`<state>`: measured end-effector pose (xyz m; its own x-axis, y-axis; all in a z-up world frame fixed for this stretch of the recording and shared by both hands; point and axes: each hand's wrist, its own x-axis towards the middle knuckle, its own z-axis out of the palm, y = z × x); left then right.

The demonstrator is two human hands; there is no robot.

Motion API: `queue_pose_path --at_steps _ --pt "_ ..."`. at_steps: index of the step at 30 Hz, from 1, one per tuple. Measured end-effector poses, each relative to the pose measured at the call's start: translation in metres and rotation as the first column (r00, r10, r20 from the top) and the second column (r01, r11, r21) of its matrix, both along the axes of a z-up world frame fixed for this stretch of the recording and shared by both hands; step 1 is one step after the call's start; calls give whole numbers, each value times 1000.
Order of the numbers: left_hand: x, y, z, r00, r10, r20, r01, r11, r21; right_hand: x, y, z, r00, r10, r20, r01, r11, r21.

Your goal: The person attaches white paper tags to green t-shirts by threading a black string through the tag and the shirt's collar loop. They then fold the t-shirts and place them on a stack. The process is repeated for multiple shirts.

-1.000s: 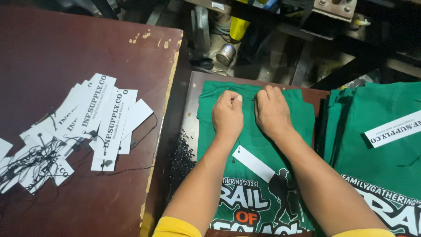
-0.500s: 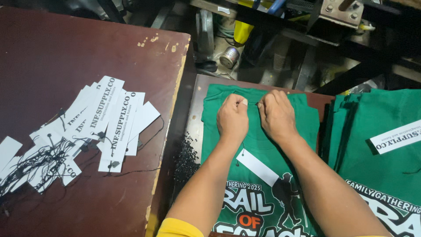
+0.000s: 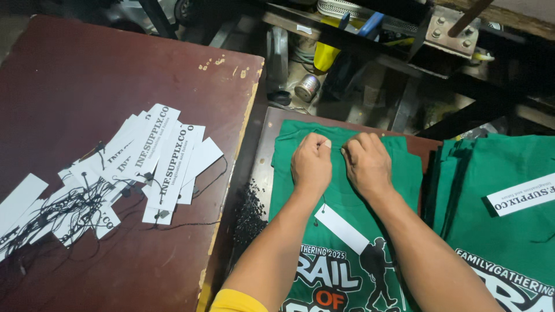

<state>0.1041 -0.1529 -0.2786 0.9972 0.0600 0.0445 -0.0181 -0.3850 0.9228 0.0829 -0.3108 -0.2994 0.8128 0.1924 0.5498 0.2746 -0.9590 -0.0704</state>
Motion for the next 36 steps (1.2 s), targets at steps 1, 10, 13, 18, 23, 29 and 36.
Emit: queue_pose_path --at_steps 1,10,13,18,23,29,36 --pt "0 1 2 1000 0 2 0 1000 2 1 0 -1 1000 0 2 0 1000 2" --pt "-2 -1 1 999 -33 6 32 999 33 1 2 8 999 45 26 -46 998 44" --pt "-1 -2 -1 999 -33 -1 33 998 51 1 2 8 997 65 41 -67 996 56" --pt "-1 1 3 997 -77 8 76 993 85 4 0 9 994 107 33 -110 984 142" --pt "-4 0 12 987 -157 -44 161 982 102 1 -3 10 994 102 -29 -93 972 217" --pt "-1 0 9 982 -150 -111 166 974 153 1 -7 -1 999 -18 -44 22 996 90" --pt "-1 2 12 974 -149 -170 176 972 157 -2 -16 1 986 -63 -157 80 991 107"
